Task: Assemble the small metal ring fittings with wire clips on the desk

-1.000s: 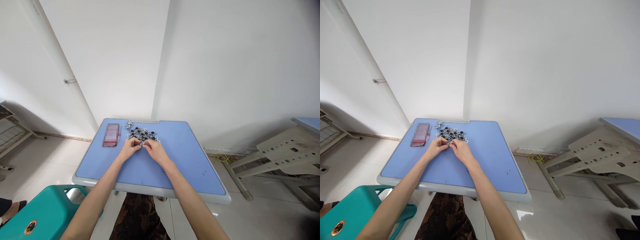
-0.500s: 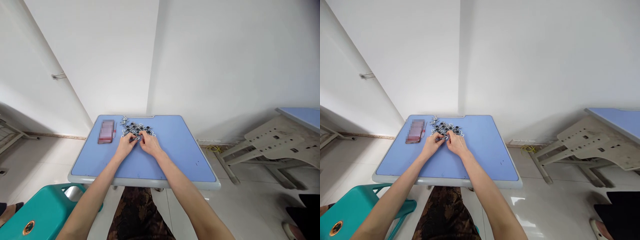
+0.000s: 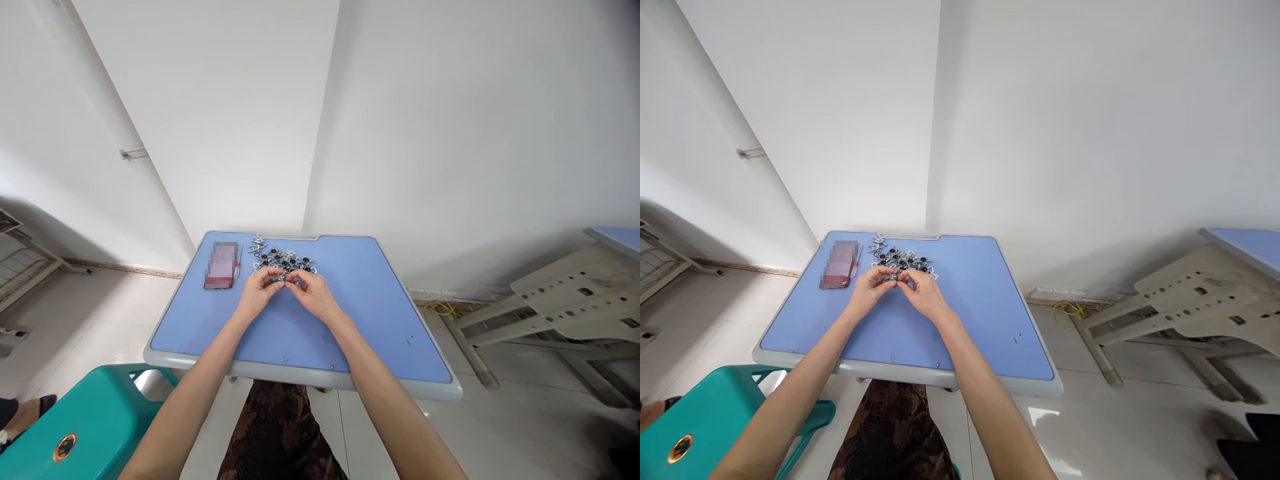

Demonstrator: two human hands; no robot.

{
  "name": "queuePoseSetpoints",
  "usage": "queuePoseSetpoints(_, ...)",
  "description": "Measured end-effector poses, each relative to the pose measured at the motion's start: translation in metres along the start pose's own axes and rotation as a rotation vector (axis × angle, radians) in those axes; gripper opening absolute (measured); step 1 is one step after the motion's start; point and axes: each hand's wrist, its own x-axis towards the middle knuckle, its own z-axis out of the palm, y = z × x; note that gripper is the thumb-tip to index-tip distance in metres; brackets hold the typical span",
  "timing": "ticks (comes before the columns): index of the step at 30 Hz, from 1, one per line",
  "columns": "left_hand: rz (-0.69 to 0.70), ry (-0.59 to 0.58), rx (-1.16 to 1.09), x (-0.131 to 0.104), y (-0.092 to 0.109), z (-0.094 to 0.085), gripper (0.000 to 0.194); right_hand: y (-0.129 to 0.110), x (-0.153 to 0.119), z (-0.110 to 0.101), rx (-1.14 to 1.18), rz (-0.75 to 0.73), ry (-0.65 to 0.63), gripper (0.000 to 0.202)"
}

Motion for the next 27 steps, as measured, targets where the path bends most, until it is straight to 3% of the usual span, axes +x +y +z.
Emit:
queuePoseSetpoints(8,0.018,-0.088,-0.058,-0.004,0.0078,0.0034,0.024,0.0051,-0.0014,0.0009,-0.024,-0.059,0.039,0.008)
queuePoseSetpoints(15,0.02,-0.061,0.02,-0.0042,0.009,0.0033,0.026,0.0053,-0.0046,0.0,-0.087,-0.135,0.046,0.011)
queuePoseSetpoints(27,-0.024,-0.034,0.166,-0.007,0.009,0.0013,0.02,0.0008,-0.0072,-0.0011,-0.1,-0.132,0.051,0.011)
